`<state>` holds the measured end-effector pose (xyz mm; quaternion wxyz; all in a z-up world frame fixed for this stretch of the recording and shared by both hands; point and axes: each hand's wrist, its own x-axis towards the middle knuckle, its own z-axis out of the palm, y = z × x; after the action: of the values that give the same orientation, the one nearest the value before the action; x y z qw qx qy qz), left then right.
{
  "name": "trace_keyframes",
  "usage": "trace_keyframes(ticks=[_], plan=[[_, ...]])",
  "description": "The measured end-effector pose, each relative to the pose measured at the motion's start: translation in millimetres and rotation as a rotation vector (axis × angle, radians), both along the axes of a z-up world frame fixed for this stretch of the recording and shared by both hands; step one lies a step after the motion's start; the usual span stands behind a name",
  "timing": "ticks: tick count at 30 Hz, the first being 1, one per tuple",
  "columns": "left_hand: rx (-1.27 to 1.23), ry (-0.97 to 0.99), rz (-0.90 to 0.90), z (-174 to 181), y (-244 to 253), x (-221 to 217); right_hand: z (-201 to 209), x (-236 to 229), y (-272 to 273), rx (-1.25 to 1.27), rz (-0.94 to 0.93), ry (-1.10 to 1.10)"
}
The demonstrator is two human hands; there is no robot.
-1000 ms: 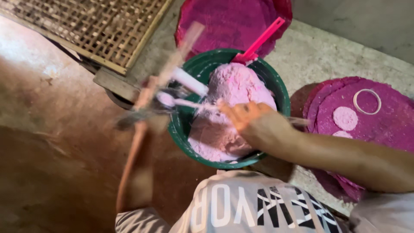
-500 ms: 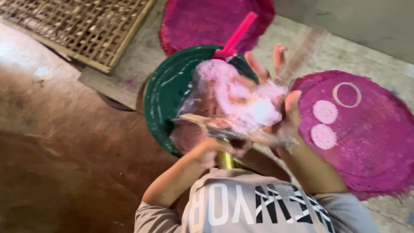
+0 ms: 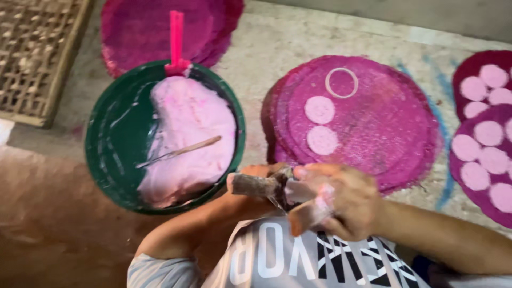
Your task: The person scoops pink dough from a green bowl and uses a manual press to form circular discs on a purple mat. The discs are arranged in rows as they are produced.
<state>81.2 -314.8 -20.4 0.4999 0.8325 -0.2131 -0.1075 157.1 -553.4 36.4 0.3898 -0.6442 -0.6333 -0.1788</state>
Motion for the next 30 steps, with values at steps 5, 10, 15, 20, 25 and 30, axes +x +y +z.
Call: trace_keyframes(ticks=[5,10,15,20,25,30], plan=[[-0.048,-0.008,-0.050,18.0,-51.6,28.2,-9.1,-0.7,-25.8,-0.148,-0.138,0.271],[-0.049,0.015,-0.066,37.0,-70.7,63.8,-21.2,32.1,-97.2,-0.219,0.264,1.216],[-0.049,0.240,-0.087,7.1,-77.3,116.2,-97.6,46.8,-187.5,-0.539,0.114,1.569],[0.028,-0.121,0.674,-88.9,-20.5,236.1,-139.1,14.0,-230.0,-0.199,-0.188,1.604],[-0.383,0.439,0.750,-190.5,27.0,265.4,-122.0,-23.9,-214.2,0.299,-0.179,1.740],[-0.423,0.585,1.027,-202.8,-4.4,189.6,-105.8,-44.4,-195.1,0.463,-0.263,1.739]])
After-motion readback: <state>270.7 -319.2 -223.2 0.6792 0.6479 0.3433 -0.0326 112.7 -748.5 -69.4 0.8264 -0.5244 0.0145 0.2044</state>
